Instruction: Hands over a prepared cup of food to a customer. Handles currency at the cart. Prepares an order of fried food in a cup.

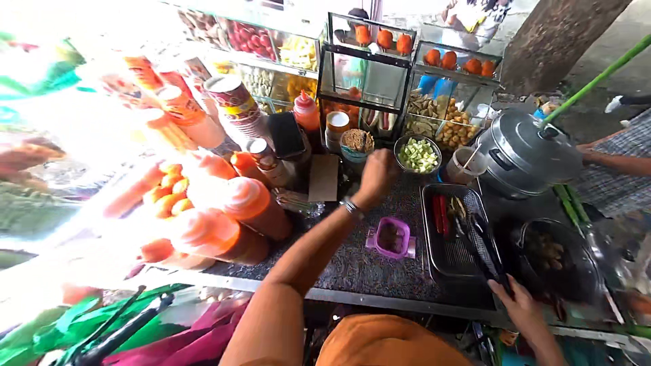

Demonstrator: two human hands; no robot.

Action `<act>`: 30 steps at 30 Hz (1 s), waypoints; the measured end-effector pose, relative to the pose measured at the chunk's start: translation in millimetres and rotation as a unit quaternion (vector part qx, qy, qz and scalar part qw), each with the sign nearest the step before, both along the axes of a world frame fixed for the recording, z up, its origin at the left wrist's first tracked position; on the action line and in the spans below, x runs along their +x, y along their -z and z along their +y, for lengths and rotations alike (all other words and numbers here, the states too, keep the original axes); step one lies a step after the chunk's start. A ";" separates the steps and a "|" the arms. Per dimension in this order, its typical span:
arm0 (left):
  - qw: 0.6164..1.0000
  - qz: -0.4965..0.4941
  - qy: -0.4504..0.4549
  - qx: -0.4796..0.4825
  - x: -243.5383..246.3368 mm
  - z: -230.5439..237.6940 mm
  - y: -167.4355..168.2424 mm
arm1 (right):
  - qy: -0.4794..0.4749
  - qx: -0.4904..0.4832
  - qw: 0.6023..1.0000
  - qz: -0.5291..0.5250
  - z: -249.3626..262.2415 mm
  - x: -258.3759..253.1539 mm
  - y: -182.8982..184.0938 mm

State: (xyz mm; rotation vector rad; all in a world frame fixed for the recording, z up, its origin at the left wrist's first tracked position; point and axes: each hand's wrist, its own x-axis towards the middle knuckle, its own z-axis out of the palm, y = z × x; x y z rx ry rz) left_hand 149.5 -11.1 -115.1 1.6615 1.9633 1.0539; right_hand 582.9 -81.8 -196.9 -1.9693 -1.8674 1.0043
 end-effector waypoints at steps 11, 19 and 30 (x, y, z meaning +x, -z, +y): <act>0.958 0.184 -0.137 -0.170 -176.5 93.5 40.7 | 0.038 0.082 0.992 -0.089 17.3 -63.8 12.9; 0.933 0.263 -0.125 -0.211 -182.9 107.4 31.7 | 0.187 0.018 0.956 -0.226 44.0 10.5 8.9; 0.961 0.253 -0.104 -0.047 -155.5 79.2 -70.8 | 0.186 -0.169 0.935 -0.252 73.9 85.3 22.3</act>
